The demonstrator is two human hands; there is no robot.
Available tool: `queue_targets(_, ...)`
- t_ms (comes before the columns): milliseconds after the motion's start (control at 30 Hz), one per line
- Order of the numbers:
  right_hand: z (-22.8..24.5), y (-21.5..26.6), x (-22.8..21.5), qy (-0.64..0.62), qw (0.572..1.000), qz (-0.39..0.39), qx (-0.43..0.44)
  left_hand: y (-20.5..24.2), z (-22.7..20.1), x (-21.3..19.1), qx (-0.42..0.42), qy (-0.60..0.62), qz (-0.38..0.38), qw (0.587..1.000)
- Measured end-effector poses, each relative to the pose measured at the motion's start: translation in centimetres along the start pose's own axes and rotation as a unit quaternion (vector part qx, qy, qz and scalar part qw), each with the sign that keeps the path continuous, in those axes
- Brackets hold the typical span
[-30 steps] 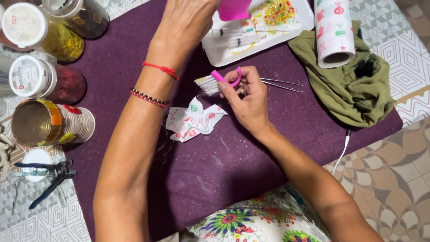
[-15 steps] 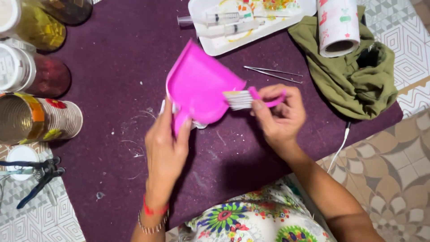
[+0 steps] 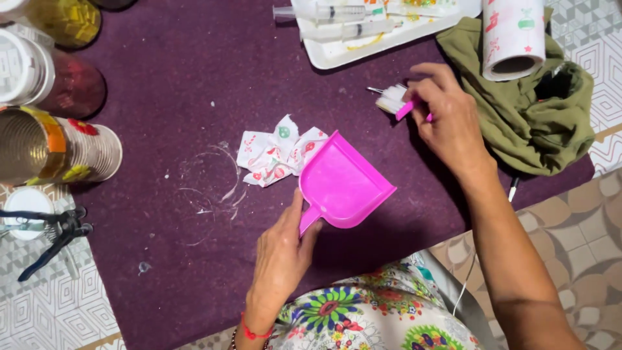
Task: Organizing and cleaning a craft workspace containing various tools and containers
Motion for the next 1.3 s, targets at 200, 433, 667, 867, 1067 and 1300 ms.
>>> queue_targets(200, -1.3, 0.9, 1.6, 0.034, 0.998, 0.026, 0.037, 0.1, 0.0, 0.2, -0.018, -0.026, -0.001, 1.000)
queue_targets(433, 3.5, -2.1, 2.8, 0.007, 1.000, -0.013, -0.008, -0.1, -0.7, 0.1, -0.011, 0.009, 0.009, 1.000)
queue_targets(667, 8.2, -6.3, 5.6, -0.136, 0.990, 0.016, -0.030, -1.0, -1.7, 1.2, 0.036, -0.007, 0.032, 0.999)
queue_targets(867, 3.7, -4.5, -3.2, -0.084, 0.988, -0.010, 0.130, -3.5, -3.8, 2.6, 0.064, -0.033, -0.025, 0.997)
queue_targets(1067, -2.7, -3.4, -2.1, 0.080, 0.996, -0.003, 0.030, -5.3, -5.6, 2.4, 0.053, -0.045, -0.012, 0.998)
queue_targets(1300, -1.1, -2.6, -1.6, 0.112, 0.991, 0.066, 0.021, -6.7, -6.4, 3.8, 0.032, -0.116, -0.014, 0.993)
Point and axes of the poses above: each hand's wrist, its own y-axis away from the middle knuckle, its own x-axis out of the palm, z = x × y, the point moved 3 cm from there along -y, towards the middle knuckle, and after that the axes turned 6 degrees about x, right-handed, at the moved point
